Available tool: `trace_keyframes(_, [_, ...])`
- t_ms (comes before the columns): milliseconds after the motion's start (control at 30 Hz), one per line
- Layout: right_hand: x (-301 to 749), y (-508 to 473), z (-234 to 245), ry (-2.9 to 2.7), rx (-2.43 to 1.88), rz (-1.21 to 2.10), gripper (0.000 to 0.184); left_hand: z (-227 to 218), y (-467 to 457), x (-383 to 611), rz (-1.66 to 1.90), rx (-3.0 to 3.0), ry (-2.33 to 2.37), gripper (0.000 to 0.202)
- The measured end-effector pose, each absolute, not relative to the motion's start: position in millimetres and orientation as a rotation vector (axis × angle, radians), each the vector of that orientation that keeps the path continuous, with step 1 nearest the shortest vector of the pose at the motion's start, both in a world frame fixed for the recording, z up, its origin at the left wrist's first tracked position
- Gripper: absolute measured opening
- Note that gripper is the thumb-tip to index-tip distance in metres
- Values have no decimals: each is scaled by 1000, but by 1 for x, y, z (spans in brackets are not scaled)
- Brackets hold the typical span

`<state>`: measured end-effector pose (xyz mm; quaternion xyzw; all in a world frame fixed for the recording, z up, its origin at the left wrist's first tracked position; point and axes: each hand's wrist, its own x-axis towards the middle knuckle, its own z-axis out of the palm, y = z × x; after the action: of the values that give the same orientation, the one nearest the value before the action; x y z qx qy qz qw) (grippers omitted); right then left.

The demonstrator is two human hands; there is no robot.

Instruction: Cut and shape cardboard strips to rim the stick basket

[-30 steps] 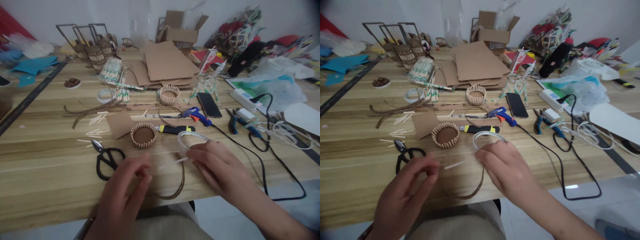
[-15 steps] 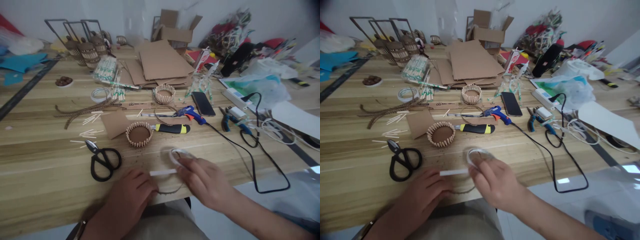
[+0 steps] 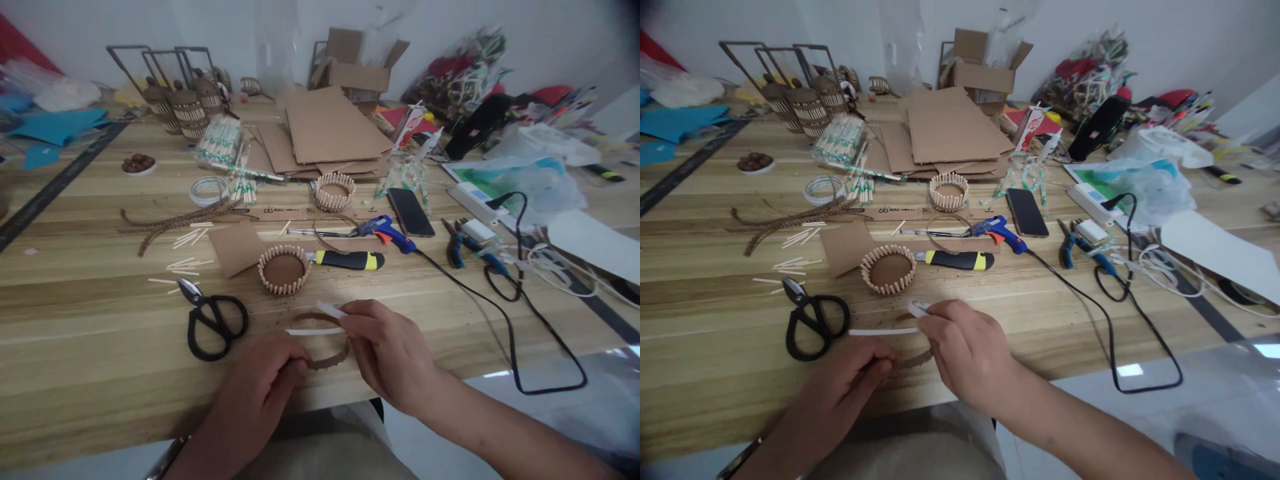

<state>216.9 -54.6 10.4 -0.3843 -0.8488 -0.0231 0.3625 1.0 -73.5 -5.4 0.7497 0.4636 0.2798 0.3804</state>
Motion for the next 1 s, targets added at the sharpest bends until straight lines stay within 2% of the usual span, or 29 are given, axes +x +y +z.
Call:
trace_keyframes(167, [210, -55, 15, -2291, -905, 24, 20, -7, -75, -1, 744, 1927, 1209, 23])
trace_keyframes(367, [234, -57, 29, -2478, -1135, -456, 22, -9, -75, -6, 754, 2007, 1372, 21])
trace_keyframes(567, [251, -60, 14, -2638, -1239, -659, 29, -26, -68, 11, 332, 2568, 1270, 29])
trace_keyframes(633, [252, -60, 9, -2650, -1258, -687, 29, -32, -68, 15, 267, 2687, 1274, 28])
trace_keyframes(767, [255, -58, 2, -2670, -1281, -700, 29, -40, -77, 13, 372, 2862, 1214, 26])
trace_keyframes(1000, [268, -55, -5, -2679, -1317, -715, 28, -52, -103, 2, 302, 2968, 1062, 37])
